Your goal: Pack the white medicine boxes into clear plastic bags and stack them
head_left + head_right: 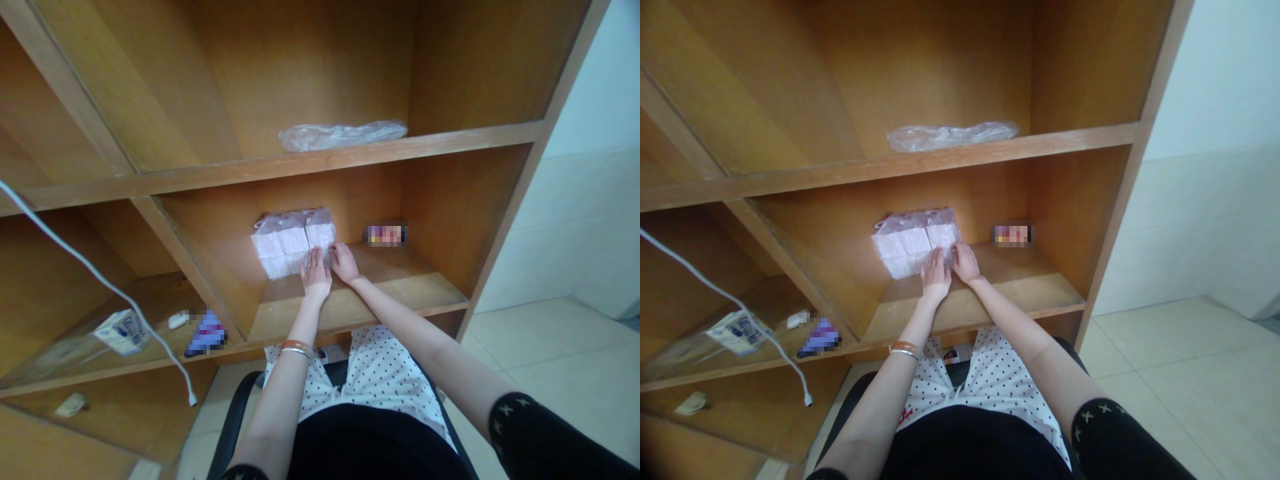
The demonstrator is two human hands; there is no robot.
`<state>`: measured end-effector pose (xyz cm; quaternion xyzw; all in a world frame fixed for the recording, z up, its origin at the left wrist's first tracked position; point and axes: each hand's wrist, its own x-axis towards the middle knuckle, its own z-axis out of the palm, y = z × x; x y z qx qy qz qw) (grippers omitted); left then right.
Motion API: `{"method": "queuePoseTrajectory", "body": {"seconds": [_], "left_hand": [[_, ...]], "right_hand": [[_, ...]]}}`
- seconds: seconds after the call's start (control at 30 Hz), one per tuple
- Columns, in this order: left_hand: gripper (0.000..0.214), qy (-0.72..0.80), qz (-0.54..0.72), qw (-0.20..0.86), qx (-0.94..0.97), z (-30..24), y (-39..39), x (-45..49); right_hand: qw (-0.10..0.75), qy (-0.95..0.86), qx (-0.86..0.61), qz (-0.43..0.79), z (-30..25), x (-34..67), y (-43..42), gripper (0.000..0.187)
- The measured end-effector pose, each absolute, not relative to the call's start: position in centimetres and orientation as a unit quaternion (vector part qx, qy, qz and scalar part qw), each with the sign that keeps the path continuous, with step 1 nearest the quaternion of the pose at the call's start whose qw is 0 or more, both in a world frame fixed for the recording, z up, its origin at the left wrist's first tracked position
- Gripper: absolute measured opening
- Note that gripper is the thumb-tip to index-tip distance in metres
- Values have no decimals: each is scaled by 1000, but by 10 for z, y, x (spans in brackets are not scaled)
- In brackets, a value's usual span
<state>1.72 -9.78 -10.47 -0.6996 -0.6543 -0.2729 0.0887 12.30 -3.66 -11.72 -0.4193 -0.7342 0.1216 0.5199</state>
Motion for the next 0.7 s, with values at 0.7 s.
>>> {"method": "queuePoseTrajectory", "body": {"seconds": [0.7], "left_hand": [[74,-670,-272,77,-687,-110,-94,18]], "right_hand": [[412,-771,-483,55,-124,127,-38,51]]}}
